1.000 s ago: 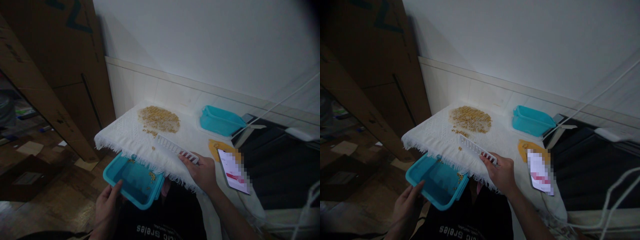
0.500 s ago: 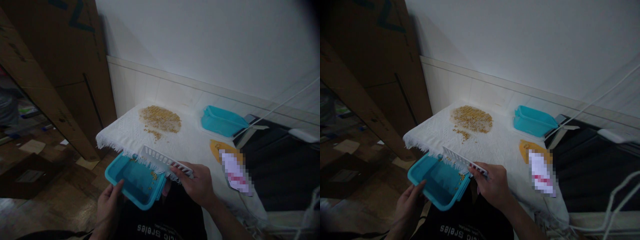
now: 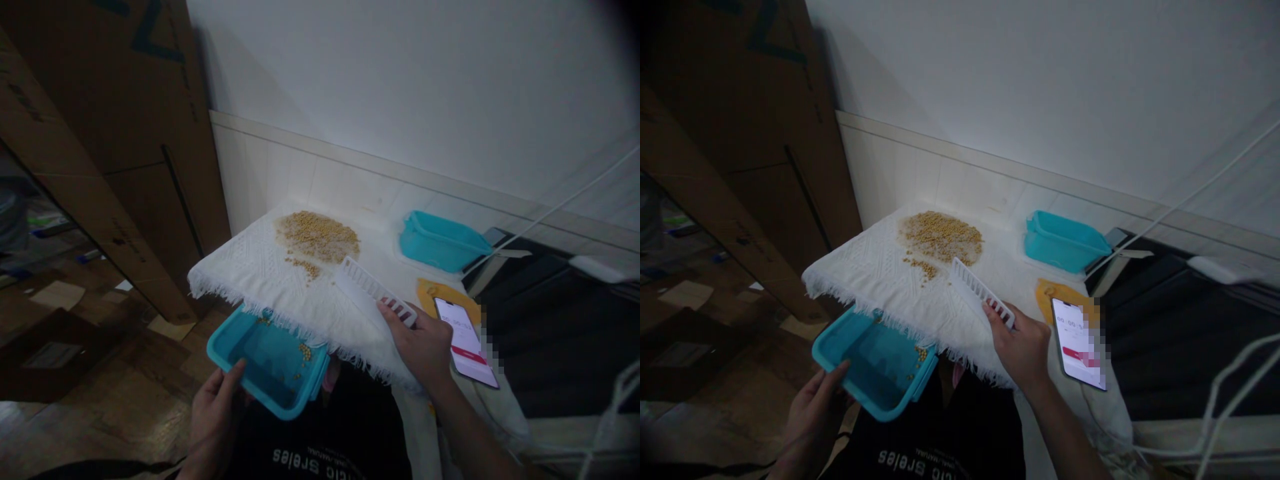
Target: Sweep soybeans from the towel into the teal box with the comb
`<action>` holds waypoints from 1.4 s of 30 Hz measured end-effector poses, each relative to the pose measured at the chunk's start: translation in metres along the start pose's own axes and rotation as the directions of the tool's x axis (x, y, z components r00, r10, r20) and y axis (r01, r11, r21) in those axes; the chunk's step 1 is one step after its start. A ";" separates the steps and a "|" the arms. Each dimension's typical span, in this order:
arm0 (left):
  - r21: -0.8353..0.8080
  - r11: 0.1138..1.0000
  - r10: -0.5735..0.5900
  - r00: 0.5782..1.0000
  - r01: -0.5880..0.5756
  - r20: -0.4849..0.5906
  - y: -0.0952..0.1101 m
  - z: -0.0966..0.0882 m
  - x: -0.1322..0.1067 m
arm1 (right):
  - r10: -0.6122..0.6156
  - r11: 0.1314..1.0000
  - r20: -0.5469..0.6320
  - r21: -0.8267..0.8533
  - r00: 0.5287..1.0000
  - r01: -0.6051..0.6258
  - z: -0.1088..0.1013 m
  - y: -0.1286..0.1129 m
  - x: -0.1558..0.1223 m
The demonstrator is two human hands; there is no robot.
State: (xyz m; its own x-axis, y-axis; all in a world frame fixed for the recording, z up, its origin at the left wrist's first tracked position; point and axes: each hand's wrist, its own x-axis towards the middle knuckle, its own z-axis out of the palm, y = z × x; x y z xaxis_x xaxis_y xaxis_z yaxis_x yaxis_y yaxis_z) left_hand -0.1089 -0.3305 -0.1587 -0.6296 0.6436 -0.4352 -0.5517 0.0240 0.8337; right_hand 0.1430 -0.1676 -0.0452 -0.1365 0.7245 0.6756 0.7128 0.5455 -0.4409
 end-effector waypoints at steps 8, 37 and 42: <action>0.009 1.000 0.004 1.000 -0.004 0.004 -0.001 0.000 0.000 | 0.017 0.991 0.094 0.127 0.995 -0.029 0.001 -0.018 -0.001; 0.081 0.994 0.069 0.998 -0.069 -0.003 0.004 0.000 -0.002 | 0.002 0.965 0.185 0.259 0.983 -0.051 0.029 -0.027 0.010; 0.070 0.996 0.058 0.998 -0.060 0.026 0.004 0.000 -0.002 | -0.019 0.967 0.161 0.254 0.987 -0.023 0.033 -0.024 0.011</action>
State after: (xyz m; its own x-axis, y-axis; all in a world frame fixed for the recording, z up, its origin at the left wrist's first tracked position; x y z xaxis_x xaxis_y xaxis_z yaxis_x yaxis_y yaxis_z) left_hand -0.1101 -0.3315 -0.1547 -0.6460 0.6637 -0.3771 -0.4734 0.0392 0.8800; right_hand 0.1018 -0.1590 -0.0461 -0.2594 0.7722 0.5800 0.5172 0.6182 -0.5918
